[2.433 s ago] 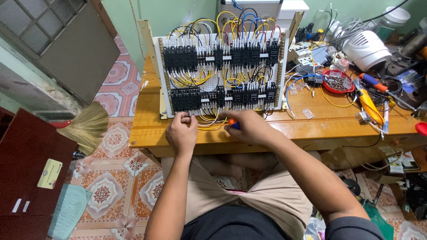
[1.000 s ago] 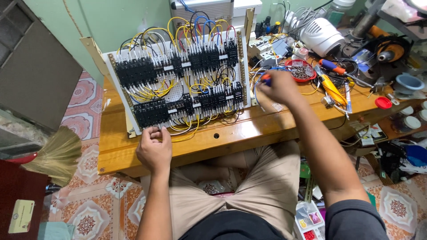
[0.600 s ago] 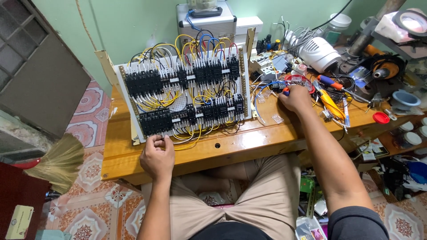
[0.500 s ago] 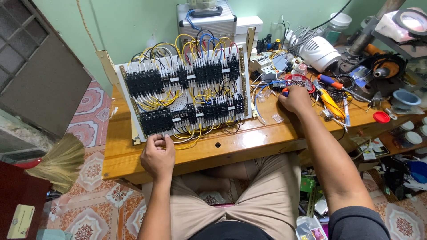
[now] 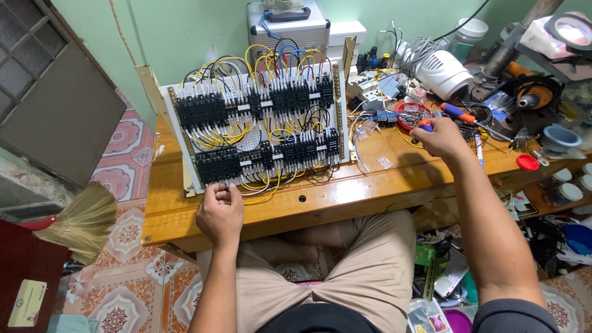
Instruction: The person is wiring an electrical panel by inserting wires into terminals and tightening them with a screwdriver.
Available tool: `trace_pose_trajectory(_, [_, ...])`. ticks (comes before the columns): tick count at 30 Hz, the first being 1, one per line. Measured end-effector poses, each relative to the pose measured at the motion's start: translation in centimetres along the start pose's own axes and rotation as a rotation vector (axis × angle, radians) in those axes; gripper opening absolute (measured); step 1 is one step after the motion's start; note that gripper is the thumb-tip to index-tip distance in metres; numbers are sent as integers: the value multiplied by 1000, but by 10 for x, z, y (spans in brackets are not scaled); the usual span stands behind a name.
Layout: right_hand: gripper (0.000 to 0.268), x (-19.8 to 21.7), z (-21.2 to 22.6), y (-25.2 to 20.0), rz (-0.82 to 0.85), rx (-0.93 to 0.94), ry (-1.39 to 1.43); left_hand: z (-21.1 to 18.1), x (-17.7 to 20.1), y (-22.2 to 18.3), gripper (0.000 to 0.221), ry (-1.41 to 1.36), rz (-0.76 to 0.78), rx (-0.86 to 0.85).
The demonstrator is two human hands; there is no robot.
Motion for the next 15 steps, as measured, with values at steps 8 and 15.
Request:
trace_pose_trajectory(8, [15,42,65,-51,99,-38,-41,0,-3,-1,12,30,24,-13])
trace_pose_trajectory(15, [17,30,94,-87,117,399,98,2,0,-3,13,20,-21,-14])
Point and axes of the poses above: each hand's wrist, its own y-axis towards the middle knuckle, its own x-axis out of the back of the hand, z = x × y, the point moved 10 cm from there along y, towards the middle knuckle, and after that the axes turned 15 degrees about -z, right-handed, at the moved point
